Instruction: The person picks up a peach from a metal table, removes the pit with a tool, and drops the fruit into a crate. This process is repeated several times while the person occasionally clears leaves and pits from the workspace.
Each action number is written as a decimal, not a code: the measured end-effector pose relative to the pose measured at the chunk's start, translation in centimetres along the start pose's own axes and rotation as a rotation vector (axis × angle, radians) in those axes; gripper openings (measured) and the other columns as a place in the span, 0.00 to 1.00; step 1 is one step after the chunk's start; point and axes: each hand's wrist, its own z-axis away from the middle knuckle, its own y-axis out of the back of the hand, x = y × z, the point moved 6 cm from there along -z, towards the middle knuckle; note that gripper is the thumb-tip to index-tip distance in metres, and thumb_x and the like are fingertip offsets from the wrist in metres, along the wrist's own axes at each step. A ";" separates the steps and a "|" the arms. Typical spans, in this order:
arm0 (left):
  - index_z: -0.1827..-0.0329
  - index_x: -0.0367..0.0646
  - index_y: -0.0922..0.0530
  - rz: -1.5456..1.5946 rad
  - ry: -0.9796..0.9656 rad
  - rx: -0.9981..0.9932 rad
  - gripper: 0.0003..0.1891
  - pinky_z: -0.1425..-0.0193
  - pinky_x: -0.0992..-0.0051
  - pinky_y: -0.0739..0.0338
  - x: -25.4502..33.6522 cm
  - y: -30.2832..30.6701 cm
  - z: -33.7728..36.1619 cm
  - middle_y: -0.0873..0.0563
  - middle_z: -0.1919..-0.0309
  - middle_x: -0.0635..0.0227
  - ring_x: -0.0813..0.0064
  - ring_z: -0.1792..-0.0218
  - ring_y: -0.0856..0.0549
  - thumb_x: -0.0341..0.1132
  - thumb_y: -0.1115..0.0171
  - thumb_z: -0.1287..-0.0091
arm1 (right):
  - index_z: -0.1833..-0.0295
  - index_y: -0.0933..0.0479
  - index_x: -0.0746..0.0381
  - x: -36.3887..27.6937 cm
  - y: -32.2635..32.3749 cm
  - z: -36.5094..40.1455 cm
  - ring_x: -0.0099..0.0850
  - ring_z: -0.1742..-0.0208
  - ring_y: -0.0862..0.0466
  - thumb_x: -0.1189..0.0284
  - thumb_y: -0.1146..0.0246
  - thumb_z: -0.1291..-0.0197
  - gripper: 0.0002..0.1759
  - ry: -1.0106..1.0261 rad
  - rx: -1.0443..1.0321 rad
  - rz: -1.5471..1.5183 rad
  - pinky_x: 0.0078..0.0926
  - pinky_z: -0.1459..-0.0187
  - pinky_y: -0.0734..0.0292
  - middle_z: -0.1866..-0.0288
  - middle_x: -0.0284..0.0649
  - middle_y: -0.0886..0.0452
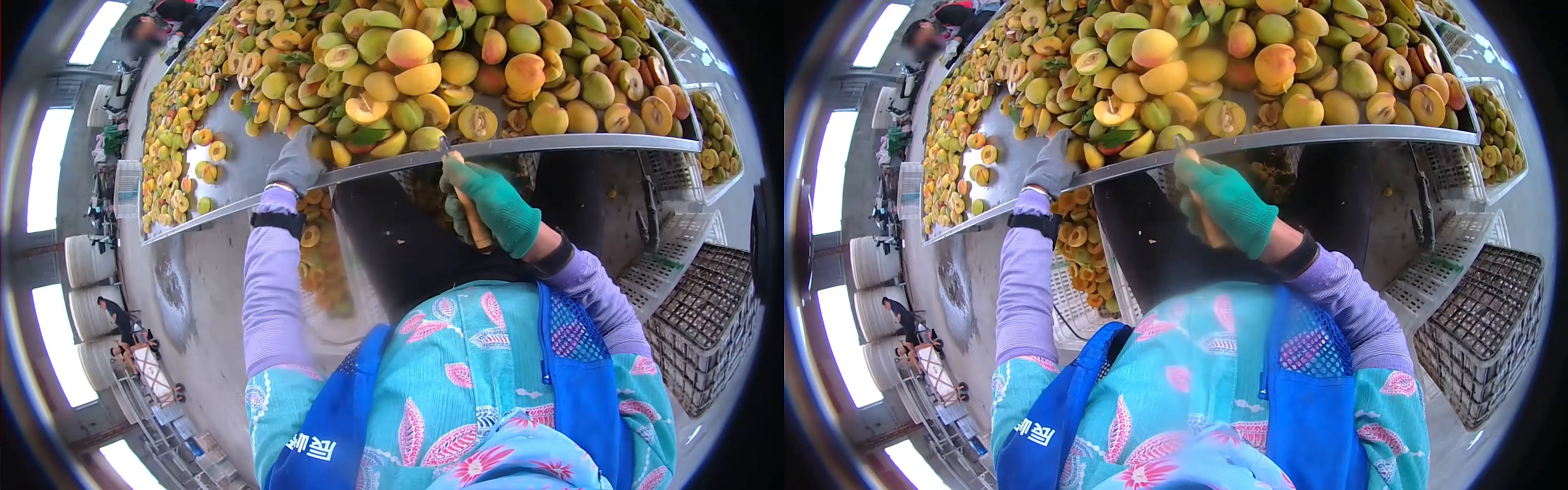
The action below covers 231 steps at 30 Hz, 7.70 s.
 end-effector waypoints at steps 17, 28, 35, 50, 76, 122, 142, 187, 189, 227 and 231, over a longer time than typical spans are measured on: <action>0.38 0.35 0.29 1.686 -0.157 0.092 0.30 0.44 0.66 0.22 15.9 0.4 7.2 0.18 0.56 0.54 0.64 0.55 0.17 0.56 0.54 0.25 | 0.57 0.30 0.64 -4.1 -4.5 -2.3 0.54 0.72 0.19 0.54 0.48 0.29 0.21 0.805 0.279 1.095 0.51 0.71 0.26 0.76 0.52 0.21; 0.53 0.30 0.21 1.438 -0.080 0.359 0.18 0.56 0.76 0.21 17.0 0.1 6.6 0.15 0.63 0.60 0.72 0.63 0.16 0.39 0.52 0.23 | 0.53 0.29 0.66 -3.6 -3.4 -2.3 0.57 0.71 0.19 0.54 0.50 0.28 0.22 0.800 0.232 1.050 0.50 0.71 0.26 0.75 0.56 0.21; 0.55 0.32 0.19 1.217 -0.131 0.349 0.22 0.56 0.76 0.21 18.7 -0.2 6.4 0.14 0.65 0.60 0.74 0.64 0.16 0.45 0.52 0.24 | 0.49 0.26 0.66 0.5 -2.3 -4.0 0.52 0.59 0.17 0.52 0.49 0.28 0.25 0.622 0.156 0.442 0.43 0.59 0.25 0.62 0.56 0.18; 0.64 0.34 0.15 0.983 -0.251 0.078 0.19 0.69 0.79 0.23 19.8 -0.5 2.3 0.14 0.75 0.67 0.79 0.75 0.17 0.43 0.46 0.27 | 0.60 0.28 0.58 -0.5 -3.9 -2.6 0.23 0.90 0.35 0.45 0.52 0.28 0.25 0.085 0.039 -0.050 0.23 0.89 0.41 0.83 0.31 0.30; 0.58 0.35 0.21 1.525 0.018 0.233 0.29 0.68 0.74 0.21 16.5 1.4 10.4 0.17 0.72 0.58 0.70 0.73 0.18 0.58 0.51 0.28 | 0.66 0.32 0.51 2.2 -10.0 0.7 0.18 0.87 0.36 0.46 0.56 0.26 0.23 -0.352 -0.946 -0.719 0.22 0.80 0.41 0.84 0.21 0.37; 0.53 0.34 0.21 1.530 0.040 0.490 0.21 0.65 0.73 0.19 17.1 -3.6 6.0 0.15 0.67 0.56 0.67 0.69 0.15 0.47 0.47 0.25 | 0.61 0.29 0.62 1.2 -3.0 -3.0 0.31 0.82 0.27 0.49 0.48 0.28 0.24 0.292 0.026 0.248 0.33 0.79 0.31 0.80 0.39 0.26; 0.57 0.35 0.20 1.665 -0.050 0.025 0.22 0.69 0.75 0.22 20.2 -2.0 7.0 0.16 0.73 0.60 0.72 0.75 0.18 0.49 0.48 0.27 | 0.64 0.30 0.51 1.1 -5.5 0.3 0.19 0.88 0.36 0.45 0.57 0.26 0.24 -0.201 -0.651 -0.601 0.19 0.82 0.40 0.84 0.22 0.36; 0.39 0.34 0.27 1.910 0.040 0.112 0.25 0.48 0.63 0.19 16.6 -2.8 8.1 0.17 0.59 0.58 0.61 0.56 0.17 0.49 0.50 0.25 | 0.49 0.26 0.63 -1.7 -1.8 -0.8 0.51 0.59 0.19 0.49 0.46 0.30 0.25 0.450 0.080 0.626 0.42 0.56 0.25 0.60 0.55 0.19; 0.42 0.36 0.25 1.946 0.066 0.119 0.23 0.53 0.62 0.18 17.2 -2.5 8.1 0.18 0.63 0.60 0.60 0.59 0.17 0.49 0.50 0.25 | 0.50 0.26 0.64 -1.6 -2.4 -0.4 0.54 0.59 0.19 0.50 0.48 0.29 0.26 0.440 0.066 0.809 0.44 0.57 0.25 0.62 0.56 0.19; 0.61 0.35 0.20 1.614 0.083 0.036 0.15 0.71 0.76 0.21 20.4 -0.4 6.0 0.16 0.72 0.62 0.71 0.74 0.15 0.41 0.41 0.28 | 0.58 0.26 0.59 1.0 -4.3 -2.2 0.20 0.89 0.34 0.47 0.49 0.28 0.24 0.145 -0.070 -0.055 0.22 0.88 0.39 0.82 0.32 0.28; 0.62 0.34 0.20 1.638 0.079 -0.033 0.15 0.71 0.76 0.21 20.6 -0.6 5.5 0.17 0.73 0.63 0.71 0.75 0.16 0.41 0.40 0.29 | 0.60 0.28 0.57 1.4 -4.8 -2.8 0.22 0.88 0.33 0.46 0.50 0.29 0.24 0.182 -0.136 -0.213 0.23 0.87 0.38 0.82 0.31 0.28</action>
